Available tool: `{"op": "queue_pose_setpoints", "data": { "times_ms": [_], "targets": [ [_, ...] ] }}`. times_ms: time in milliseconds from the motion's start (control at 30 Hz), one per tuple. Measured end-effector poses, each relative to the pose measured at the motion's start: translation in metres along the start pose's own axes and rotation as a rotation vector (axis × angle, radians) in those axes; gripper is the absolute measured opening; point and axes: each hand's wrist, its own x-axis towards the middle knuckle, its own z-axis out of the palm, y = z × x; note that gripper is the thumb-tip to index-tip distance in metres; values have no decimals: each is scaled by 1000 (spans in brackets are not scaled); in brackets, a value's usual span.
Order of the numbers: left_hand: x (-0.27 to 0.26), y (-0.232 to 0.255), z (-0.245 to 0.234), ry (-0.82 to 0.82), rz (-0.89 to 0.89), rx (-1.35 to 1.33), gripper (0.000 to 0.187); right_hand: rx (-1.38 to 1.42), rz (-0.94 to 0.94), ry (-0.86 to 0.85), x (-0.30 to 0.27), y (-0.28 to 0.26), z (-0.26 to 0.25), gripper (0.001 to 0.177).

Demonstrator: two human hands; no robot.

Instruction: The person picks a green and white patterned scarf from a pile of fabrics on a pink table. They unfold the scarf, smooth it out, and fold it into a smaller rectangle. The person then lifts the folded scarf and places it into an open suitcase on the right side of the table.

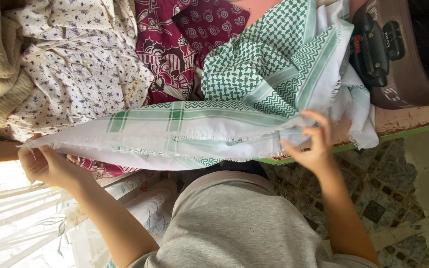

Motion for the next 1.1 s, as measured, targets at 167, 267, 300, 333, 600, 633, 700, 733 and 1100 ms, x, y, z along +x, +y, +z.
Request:
{"op": "queue_pose_setpoints", "data": {
  "times_ms": [167, 267, 300, 333, 600, 633, 700, 733, 1100],
  "targets": [
    [-1, -14, 1, 0, 15, -55, 4, -433, -132, -93, -16, -10, 41, 46],
    [0, -17, 0, 34, 4, 6, 6, -425, -261, -101, -15, 3, 57, 36],
    [0, -18, 0, 56, -10, 31, 8, -393, -305, -111, -17, 7, 60, 33],
    [2, -19, 1, 41, 4, 41, 6, -356, -312, -114, -20, 10, 59, 29],
    [15, -38, 4, -45, 149, -44, 6, -178, -655, -137, -64, 33, 60, 12],
    [14, -39, 3, -38, 146, -53, 7, -201, -645, -141, -68, 31, 61, 10],
    [12, -40, 2, -23, 139, -71, 10, -246, -624, -148, -72, 26, 62, 15],
    [11, -39, 2, -29, 140, -66, 8, -264, -614, -173, -72, 22, 60, 15],
    [-5, -11, 3, -11, 82, -60, 5, -517, -513, -100, -68, 11, 47, 15]
  ]
}}
